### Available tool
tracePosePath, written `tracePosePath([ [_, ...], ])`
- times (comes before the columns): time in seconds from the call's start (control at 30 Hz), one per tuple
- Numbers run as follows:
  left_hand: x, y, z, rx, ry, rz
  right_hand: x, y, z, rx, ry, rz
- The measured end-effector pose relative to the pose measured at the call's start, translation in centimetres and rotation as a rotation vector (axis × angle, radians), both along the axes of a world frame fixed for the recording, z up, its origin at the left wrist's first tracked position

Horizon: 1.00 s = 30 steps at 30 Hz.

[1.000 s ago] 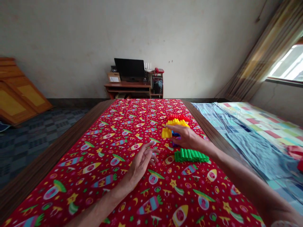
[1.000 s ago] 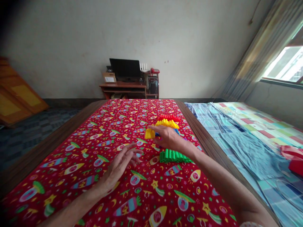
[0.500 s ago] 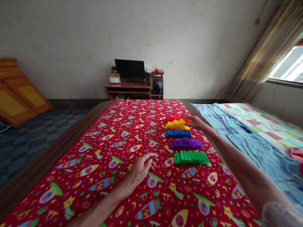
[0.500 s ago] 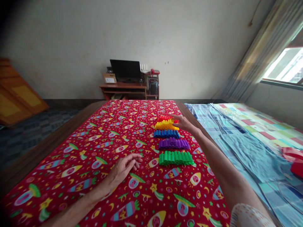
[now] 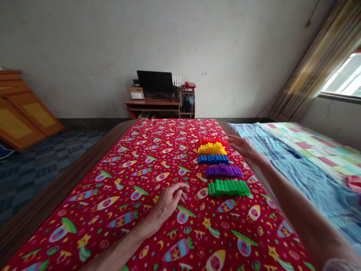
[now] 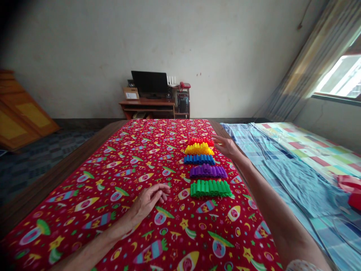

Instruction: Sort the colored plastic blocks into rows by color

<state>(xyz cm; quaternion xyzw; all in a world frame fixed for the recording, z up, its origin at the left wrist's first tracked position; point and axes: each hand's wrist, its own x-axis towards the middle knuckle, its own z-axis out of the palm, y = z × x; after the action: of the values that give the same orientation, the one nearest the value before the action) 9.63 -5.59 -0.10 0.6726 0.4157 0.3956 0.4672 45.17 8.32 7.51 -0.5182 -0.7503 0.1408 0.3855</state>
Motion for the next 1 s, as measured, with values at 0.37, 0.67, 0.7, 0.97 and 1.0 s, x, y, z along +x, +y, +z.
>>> tracePosePath([
  [0.37, -0.1, -0.2, -0.1, 0.114, 0.131, 0.037, -12.2, -19.8, -0.9, -0.220, -0.107, 0.618],
  [0.67, -3.0, -0.6, -0.1, 0.360, 0.273, 0.031, -19.0, -21.2, -6.8, -0.047, -0.386, 0.836],
  [0.7, -3.5, -0.8, -0.1, 0.381, 0.294, 0.026, -19.2, -21.2, -6.9, -0.032, -0.397, 0.822],
  [0.97, -3.7, -3.0, -1.1, 0.633, 0.504, 0.080, -19.2, -21.5, -6.7, 0.092, -0.419, 0.822],
  [1.0, -3.6, -3.0, -1.1, 0.650, 0.533, 0.068, -19.1, -21.5, -6.8, 0.094, -0.418, 0.830],
])
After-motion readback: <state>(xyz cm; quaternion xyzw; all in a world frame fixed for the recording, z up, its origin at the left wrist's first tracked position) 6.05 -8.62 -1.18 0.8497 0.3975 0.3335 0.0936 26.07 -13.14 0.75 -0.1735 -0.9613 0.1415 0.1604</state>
